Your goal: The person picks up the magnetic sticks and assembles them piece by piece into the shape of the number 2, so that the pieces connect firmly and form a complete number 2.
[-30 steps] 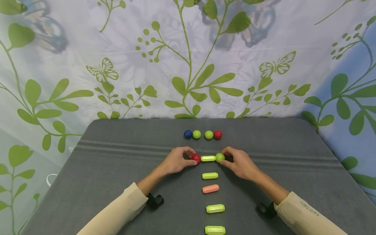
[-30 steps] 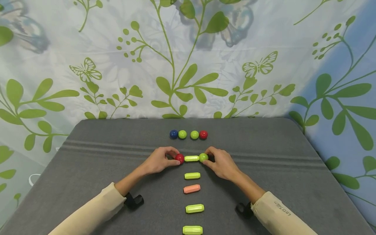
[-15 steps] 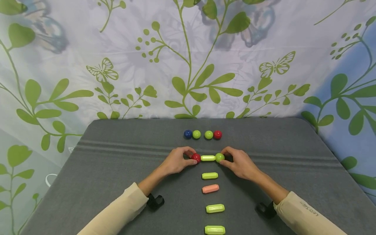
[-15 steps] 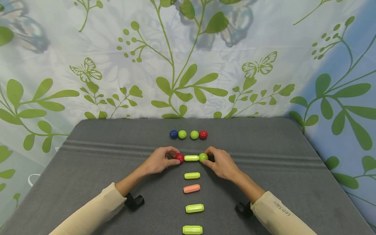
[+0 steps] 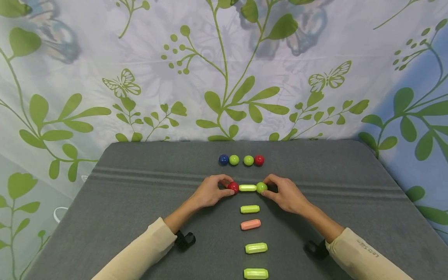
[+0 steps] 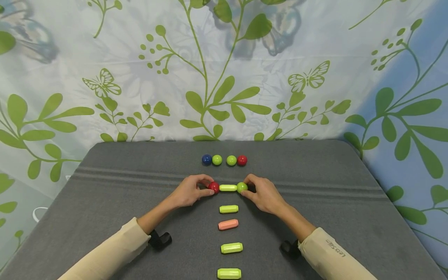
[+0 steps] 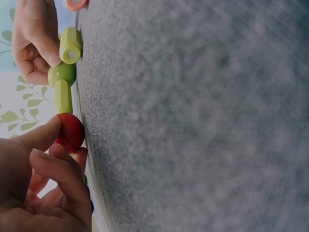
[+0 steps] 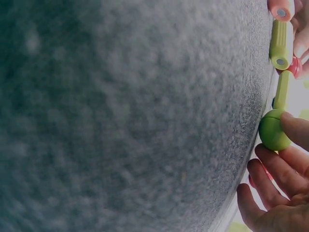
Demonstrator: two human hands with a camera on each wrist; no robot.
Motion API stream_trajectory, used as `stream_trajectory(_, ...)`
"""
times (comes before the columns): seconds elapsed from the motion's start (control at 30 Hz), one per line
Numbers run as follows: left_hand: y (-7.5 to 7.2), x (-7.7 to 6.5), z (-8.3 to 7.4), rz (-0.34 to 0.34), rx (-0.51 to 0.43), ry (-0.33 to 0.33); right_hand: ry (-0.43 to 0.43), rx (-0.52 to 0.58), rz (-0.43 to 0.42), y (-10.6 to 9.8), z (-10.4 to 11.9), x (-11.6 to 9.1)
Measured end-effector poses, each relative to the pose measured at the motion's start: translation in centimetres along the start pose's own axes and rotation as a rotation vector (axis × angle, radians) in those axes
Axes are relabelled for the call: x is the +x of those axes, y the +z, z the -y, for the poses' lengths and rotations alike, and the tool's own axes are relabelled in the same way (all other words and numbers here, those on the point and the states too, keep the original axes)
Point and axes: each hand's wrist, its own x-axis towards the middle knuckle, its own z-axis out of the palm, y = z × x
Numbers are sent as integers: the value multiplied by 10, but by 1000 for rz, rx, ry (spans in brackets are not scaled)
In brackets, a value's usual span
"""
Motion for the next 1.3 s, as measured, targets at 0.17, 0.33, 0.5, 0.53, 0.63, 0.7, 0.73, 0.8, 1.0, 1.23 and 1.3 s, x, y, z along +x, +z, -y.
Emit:
stream_trajectory(0.17,0,-1,0,2,0,2,-1,1,-3,0,0,0)
stream_trajectory(0.33,1,0,0,0,-3,11,11,-6,10,-1,1,0)
stream_trajectory(0.5,2,0,2,-3,-2,13,28,15,21,-2,4,-3)
stream_trajectory(0.53,2,0,2,-3,-3,10,29,26,17,-2,5,-4)
stream_trajectory(0.63,2,-1,3,-1,-10,3,23,47,-12,-1,10,-10)
stream_trajectory(0.7,2,-1,3,3,-21,6,8,55,-42,-1,13,-14)
stream_trajectory(0.73,1,-1,3,5,-27,7,-3,54,-57,-1,15,-16)
stream_trajectory(0.8,0,0,3,12,-39,11,-22,46,-84,-1,19,-20)
stream_trajectory(1.0,-1,0,1,24,-62,5,-41,24,-127,0,26,-22)
stream_trajectory(1.23,-1,-1,2,32,-80,-5,-86,17,-141,8,33,-26)
stream_trajectory(1.3,-1,-1,3,32,-81,-7,-99,17,-123,11,37,-28)
